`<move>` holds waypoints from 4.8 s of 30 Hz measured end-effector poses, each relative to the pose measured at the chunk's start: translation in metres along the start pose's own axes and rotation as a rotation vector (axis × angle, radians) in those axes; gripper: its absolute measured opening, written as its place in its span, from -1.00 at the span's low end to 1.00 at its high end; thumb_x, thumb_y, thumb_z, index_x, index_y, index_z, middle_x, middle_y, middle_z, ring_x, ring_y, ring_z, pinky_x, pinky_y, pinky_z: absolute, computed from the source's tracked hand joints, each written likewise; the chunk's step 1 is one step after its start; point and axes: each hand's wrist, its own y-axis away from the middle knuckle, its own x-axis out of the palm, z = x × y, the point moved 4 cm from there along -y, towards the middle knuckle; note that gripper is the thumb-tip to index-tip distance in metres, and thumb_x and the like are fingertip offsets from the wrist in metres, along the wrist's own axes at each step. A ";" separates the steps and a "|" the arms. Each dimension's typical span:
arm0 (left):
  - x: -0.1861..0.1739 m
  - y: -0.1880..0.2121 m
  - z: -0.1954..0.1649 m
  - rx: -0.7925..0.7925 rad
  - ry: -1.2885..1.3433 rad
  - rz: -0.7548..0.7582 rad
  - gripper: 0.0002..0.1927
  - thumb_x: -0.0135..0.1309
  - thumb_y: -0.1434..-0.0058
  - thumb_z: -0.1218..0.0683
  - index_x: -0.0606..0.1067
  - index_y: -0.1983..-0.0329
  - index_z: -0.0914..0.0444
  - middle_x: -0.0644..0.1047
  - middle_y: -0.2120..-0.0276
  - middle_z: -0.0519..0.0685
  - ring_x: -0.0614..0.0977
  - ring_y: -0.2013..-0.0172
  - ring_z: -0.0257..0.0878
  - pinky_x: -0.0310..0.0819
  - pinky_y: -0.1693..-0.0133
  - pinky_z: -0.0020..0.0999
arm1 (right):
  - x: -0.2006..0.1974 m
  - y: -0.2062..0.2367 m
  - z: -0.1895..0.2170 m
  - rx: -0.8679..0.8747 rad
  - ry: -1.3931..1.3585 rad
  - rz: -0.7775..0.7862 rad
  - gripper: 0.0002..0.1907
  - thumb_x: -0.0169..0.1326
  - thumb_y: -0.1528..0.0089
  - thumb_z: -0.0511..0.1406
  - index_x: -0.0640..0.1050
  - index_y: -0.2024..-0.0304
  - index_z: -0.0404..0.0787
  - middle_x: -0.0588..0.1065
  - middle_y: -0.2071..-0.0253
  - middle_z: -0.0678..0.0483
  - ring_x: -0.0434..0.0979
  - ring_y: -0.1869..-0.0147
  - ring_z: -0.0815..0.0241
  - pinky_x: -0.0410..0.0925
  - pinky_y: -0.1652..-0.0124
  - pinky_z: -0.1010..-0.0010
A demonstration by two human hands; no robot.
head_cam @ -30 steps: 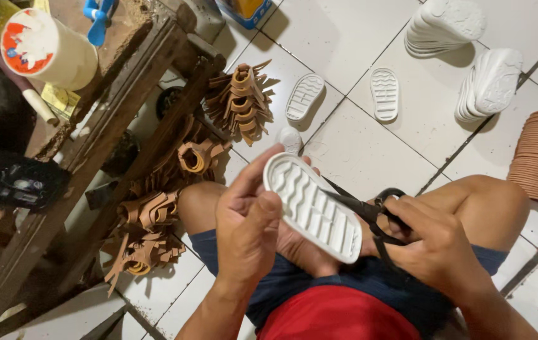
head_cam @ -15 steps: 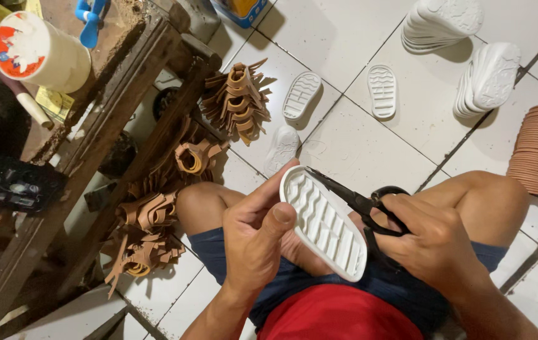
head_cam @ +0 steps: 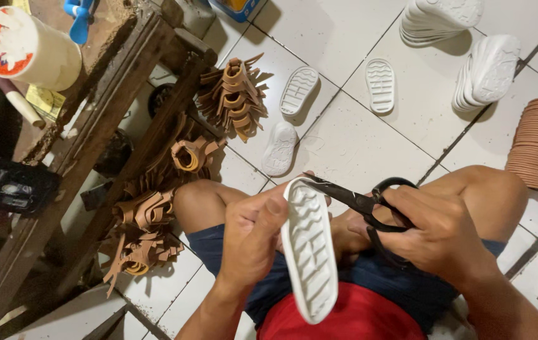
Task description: The person sits on the floor, unwraps a plastic bag of white rubber shoe soles, and uses scissors to trim excess flashing from the edges and tread grooves of the soles one at a time, placing finished soles on the floor beside them.
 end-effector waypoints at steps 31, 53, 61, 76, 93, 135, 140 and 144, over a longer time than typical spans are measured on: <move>0.009 -0.017 0.025 0.053 0.584 -0.099 -0.03 0.27 -0.16 -0.02 0.10 -0.51 0.46 0.40 -0.27 0.36 0.48 -0.29 0.18 0.41 -0.34 -0.03 | 0.068 0.026 -0.027 0.842 -1.409 0.176 -0.72 0.12 -0.26 -0.30 0.54 0.10 -0.44 0.53 0.52 0.03 0.63 0.50 0.23 0.55 0.55 0.31; 0.020 0.013 -0.013 0.404 -0.315 0.012 -0.04 0.24 -0.26 0.09 -0.12 -0.49 0.41 0.19 -0.43 0.31 0.37 -0.44 0.10 0.37 -0.44 -0.09 | 0.012 0.008 0.013 0.213 -0.231 -0.003 -0.20 0.51 0.20 -0.15 0.48 0.04 -0.42 0.45 0.35 0.04 0.45 0.33 0.27 0.38 0.36 0.44; 0.014 0.021 -0.013 0.172 -0.119 0.015 0.03 0.27 -0.18 0.17 -0.06 -0.57 0.53 0.38 -0.38 0.36 0.48 -0.36 0.00 0.36 -0.40 -0.17 | -0.001 -0.003 0.025 0.075 -0.067 -0.065 -0.31 0.48 0.16 -0.06 0.51 0.23 -0.44 0.42 0.52 0.04 0.41 0.53 0.27 0.28 0.55 0.45; 0.013 0.017 -0.014 0.118 -0.062 -0.072 -0.01 0.32 -0.10 0.19 0.07 -0.51 0.54 0.50 -0.21 0.22 0.56 -0.22 -0.10 0.46 -0.27 -0.21 | -0.004 -0.006 0.020 0.067 0.008 -0.024 -0.42 0.47 0.16 -0.05 0.49 0.45 -0.36 0.33 0.64 0.06 0.32 0.60 0.23 0.21 0.58 0.36; 0.005 0.006 -0.020 -0.004 -0.112 -0.003 -0.16 0.33 -0.03 0.27 0.28 -0.38 0.57 0.56 -0.09 0.23 0.66 -0.01 -0.19 0.57 -0.17 -0.25 | -0.005 -0.004 0.013 -0.107 0.090 0.154 -0.61 0.40 0.00 -0.16 0.52 0.64 -0.28 0.36 0.68 0.15 0.35 0.68 0.34 0.24 0.69 0.40; -0.065 -0.114 0.101 0.192 -1.550 -0.275 -0.16 0.30 -0.02 0.11 0.23 -0.37 0.32 0.31 -0.25 0.49 0.38 -0.21 0.35 0.36 -0.18 0.06 | 0.120 0.032 -0.122 1.244 -0.936 -0.329 -0.70 0.15 -0.28 -0.18 0.55 0.21 -0.34 0.56 0.44 0.03 0.53 0.48 0.28 0.32 0.53 0.44; -0.070 -0.106 0.094 0.273 -1.525 -0.271 -0.35 0.26 -0.08 0.18 0.37 -0.26 0.34 0.41 -0.18 0.46 0.52 -0.02 0.27 0.50 0.01 -0.05 | 0.139 0.061 -0.101 0.873 -0.926 -0.007 -0.73 0.21 -0.25 -0.28 0.57 0.12 -0.38 0.60 0.43 0.06 0.58 0.45 0.33 0.44 0.43 0.56; -0.075 -0.060 0.073 0.383 -1.159 -0.457 -0.66 0.14 -0.33 0.21 0.53 -0.16 0.34 0.65 0.02 0.16 0.70 0.19 -0.15 0.60 0.13 -0.29 | 0.155 0.072 -0.105 0.903 -0.910 0.106 -0.72 0.24 -0.23 -0.32 0.56 0.07 -0.37 0.55 0.48 0.02 0.56 0.47 0.34 0.41 0.45 0.55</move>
